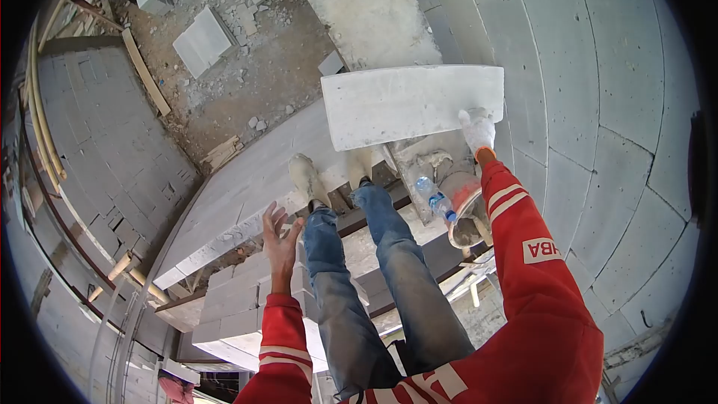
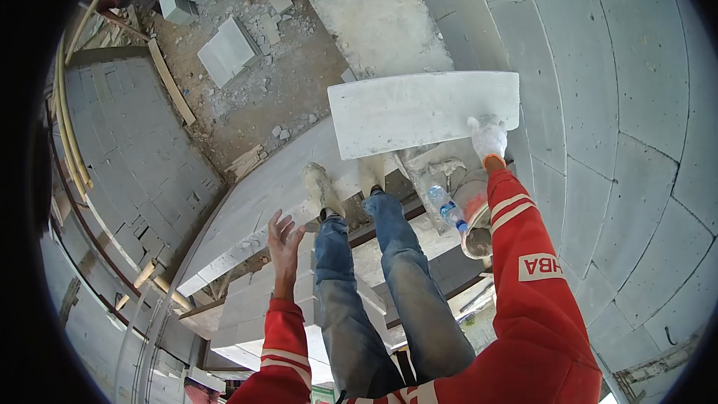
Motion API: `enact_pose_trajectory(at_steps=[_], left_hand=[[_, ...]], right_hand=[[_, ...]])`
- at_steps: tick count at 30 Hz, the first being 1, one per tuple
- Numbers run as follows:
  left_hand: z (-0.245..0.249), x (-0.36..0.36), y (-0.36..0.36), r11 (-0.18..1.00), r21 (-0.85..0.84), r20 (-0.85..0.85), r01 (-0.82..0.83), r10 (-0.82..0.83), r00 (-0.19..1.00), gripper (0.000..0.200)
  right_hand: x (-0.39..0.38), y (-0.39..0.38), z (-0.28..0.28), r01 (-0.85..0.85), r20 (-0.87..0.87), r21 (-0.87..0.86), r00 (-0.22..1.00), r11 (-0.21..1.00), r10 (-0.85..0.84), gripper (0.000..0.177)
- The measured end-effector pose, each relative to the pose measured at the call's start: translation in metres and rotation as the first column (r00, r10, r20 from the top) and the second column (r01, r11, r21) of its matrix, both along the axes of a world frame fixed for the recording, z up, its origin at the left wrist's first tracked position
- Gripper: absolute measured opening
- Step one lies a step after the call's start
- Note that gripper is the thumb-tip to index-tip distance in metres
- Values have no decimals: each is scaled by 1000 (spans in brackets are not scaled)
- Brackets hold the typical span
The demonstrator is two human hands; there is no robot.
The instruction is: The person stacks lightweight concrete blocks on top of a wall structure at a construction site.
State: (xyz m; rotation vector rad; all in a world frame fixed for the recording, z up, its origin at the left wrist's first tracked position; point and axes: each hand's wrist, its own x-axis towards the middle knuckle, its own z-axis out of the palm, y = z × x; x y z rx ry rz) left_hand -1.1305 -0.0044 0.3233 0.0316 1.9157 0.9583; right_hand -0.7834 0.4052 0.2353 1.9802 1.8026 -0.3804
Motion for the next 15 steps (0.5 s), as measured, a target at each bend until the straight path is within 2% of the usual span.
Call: enact_pose_trajectory(at_steps=[2, 3, 4, 5, 6, 8, 10, 11, 12, 13, 15], left_hand=[[-52, -3, 64, 994, 6, 126, 107, -106, 986, 93], [-76, -5, 95, 990, 0, 187, 141, -139, 973, 97], [-92, -5, 125, 995, -33, 238, 98, -88, 967, 101], [-106, -2, 150, 995, -74, 292, 62, -38, 956, 105], [-121, -1, 171, 993, -79, 295, 93, -66, 953, 105], [-146, 8, 197, 996, -79, 310, 34, -8, 951, 118], [-171, 15, 207, 997, -58, 257, 44, -27, 966, 117], [-181, 18, 213, 999, -17, 199, 29, -25, 980, 116], [-172, 19, 219, 1000, -17, 226, -14, 18, 974, 112], [-161, 18, 224, 1000, -26, 222, 14, -8, 975, 112], [-150, 11, 240, 995, -44, 71, 95, -91, 993, 103]], right_hand=[[31, 29, -10, 49, -15, 114, 999, 992, -47, 85], [46, 41, -19, 34, 18, 159, 999, 987, -37, 92], [65, 59, -32, 60, 68, 101, 995, 993, -67, 98], [73, 70, -37, 111, 72, 129, 990, 985, -121, 101], [77, 80, -36, 165, 76, 157, 981, 974, -178, 105], [82, 96, -30, 298, -57, 94, 954, 950, -294, 105], [98, 107, -44, 308, -230, 5, 926, 951, -298, 112], [100, 109, -46, 337, -230, 5, 917, 942, -327, 112], [97, 107, -46, 367, -308, 17, 887, 930, -345, 114], [95, 102, -46, 397, -382, 26, 852, 917, -358, 117], [95, 97, -40, 382, -376, -17, 854, 924, -360, 118]])
